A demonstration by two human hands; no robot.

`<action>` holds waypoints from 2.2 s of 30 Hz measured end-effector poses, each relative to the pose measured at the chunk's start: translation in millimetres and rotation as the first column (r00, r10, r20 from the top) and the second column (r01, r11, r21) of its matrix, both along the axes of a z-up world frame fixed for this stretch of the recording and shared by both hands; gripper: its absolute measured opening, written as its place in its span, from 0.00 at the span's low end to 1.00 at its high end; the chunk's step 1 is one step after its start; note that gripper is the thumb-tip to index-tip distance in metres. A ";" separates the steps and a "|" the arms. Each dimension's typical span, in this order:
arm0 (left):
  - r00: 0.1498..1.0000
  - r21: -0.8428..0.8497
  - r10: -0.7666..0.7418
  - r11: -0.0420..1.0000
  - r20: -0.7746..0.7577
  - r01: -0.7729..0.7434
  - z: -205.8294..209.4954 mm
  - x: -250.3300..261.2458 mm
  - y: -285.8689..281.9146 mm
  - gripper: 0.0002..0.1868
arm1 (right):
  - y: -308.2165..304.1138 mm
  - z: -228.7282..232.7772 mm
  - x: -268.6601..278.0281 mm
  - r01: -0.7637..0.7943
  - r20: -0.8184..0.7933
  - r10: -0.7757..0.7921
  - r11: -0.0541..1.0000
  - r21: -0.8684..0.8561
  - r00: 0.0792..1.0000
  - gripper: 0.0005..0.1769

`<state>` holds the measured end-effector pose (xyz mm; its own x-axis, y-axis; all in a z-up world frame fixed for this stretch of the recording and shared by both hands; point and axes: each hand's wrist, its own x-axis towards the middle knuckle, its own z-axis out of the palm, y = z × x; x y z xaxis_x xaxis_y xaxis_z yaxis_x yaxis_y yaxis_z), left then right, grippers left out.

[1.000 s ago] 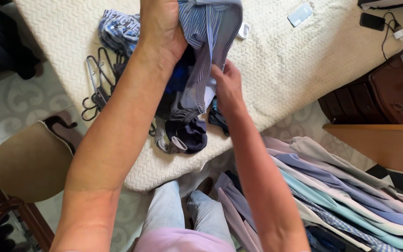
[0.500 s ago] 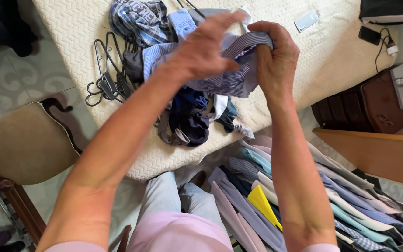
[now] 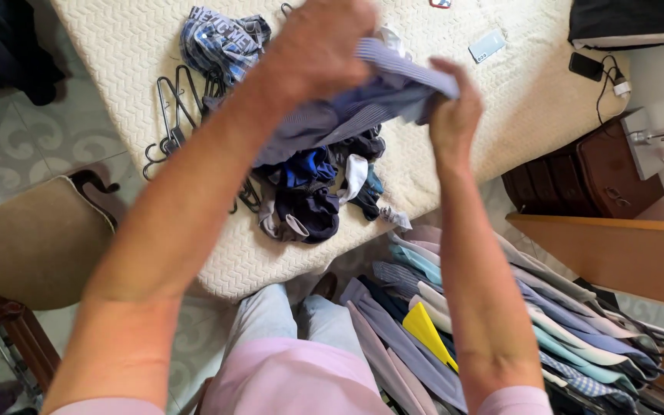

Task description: Hanging various items of clothing onto a garment rack using hangers

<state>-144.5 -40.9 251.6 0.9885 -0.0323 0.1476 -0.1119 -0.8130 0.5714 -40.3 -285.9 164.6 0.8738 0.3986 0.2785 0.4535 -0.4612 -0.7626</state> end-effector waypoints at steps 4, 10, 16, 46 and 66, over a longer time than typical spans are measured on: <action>0.903 0.061 0.188 0.982 -0.387 -0.178 13.3 -21.7 12.6 0.10 | 0.1 90.7 -5.3 -0.027 0.096 0.018 0.994 0.102 0.995 0.31; 0.997 -0.011 0.044 0.999 -0.064 -0.045 63.9 -56.3 -2.5 0.23 | -37.1 186.0 -23.5 -0.278 0.372 0.074 0.801 0.530 0.925 0.12; 0.886 -0.088 0.257 0.966 0.385 -0.242 44.8 -64.1 -5.0 0.23 | -63.1 145.4 -22.3 -0.019 -0.308 0.208 0.855 0.518 0.929 0.09; 0.883 -0.094 0.422 0.907 0.207 -0.411 63.3 -121.3 -14.1 0.37 | -84.7 98.3 -113.6 -0.511 -0.176 0.494 0.704 -0.492 0.851 0.39; 0.898 -0.501 0.278 0.862 0.342 -0.076 77.2 -202.3 -40.7 0.18 | -125.8 117.7 -70.5 -0.275 0.299 0.211 0.942 0.191 0.931 0.22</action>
